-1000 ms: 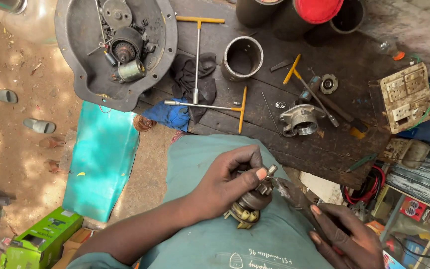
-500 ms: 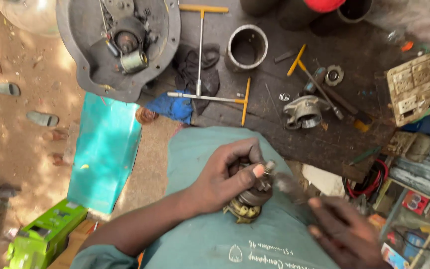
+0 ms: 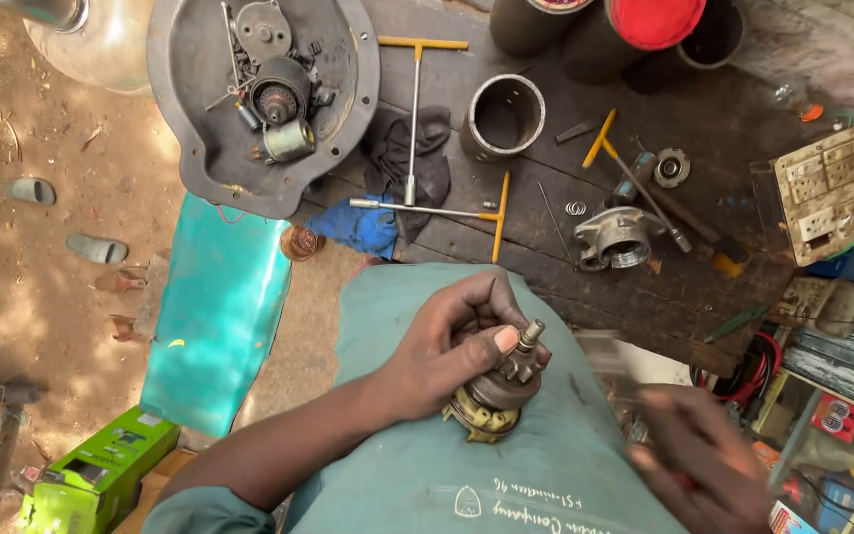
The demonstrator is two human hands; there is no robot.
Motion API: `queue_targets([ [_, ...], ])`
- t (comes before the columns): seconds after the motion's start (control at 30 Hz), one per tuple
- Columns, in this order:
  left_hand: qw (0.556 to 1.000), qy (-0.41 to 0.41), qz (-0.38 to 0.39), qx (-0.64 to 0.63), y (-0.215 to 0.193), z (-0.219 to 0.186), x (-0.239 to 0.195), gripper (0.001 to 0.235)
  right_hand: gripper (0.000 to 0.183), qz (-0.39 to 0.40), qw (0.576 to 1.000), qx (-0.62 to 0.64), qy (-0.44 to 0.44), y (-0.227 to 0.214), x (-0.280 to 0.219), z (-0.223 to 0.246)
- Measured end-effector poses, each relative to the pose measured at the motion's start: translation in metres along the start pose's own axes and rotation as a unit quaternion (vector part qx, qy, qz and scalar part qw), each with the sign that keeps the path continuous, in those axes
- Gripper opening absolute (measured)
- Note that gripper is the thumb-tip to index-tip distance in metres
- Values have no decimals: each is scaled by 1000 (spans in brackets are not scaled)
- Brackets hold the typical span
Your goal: The person works at an outdoor workbench on a starter motor assembly, holding it and using pliers to grip and turn parts of it. They pick up a T-handle wrench and a hammer, reposition the assembly, and continue working on it with the pliers.
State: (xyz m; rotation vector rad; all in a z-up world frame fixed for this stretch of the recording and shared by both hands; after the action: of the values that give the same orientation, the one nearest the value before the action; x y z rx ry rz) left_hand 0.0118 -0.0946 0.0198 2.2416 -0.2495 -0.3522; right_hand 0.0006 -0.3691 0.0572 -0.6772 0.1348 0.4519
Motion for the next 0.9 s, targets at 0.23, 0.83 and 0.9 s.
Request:
queue_targets([
  [0.23, 1000, -12, 2, -8, -8, -6, 0, 34, 53, -20, 999, -8, -32, 3, -8, -2],
  [0.83, 999, -42, -5, -32, -14, -30, -5, 22, 50, -29, 995, -15, -91, 22, 17, 34],
  [0.9, 998, -38, -11, -42, -16, -32, -2, 22, 50, -51, 995, -26, -86, 21, 17, 37],
])
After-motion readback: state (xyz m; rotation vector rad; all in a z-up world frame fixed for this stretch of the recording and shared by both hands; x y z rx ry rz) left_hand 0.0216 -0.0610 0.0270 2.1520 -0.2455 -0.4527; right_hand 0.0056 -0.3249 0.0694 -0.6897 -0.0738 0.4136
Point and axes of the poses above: each hand's wrist, its own x-axis towards the middle knuckle, its own y-axis out of the palm, z = x × y, the point moved 6 cm from there along x, towards the middle knuckle, and after that the axes turned 2 degrees about -x, right-handed, at the moved point
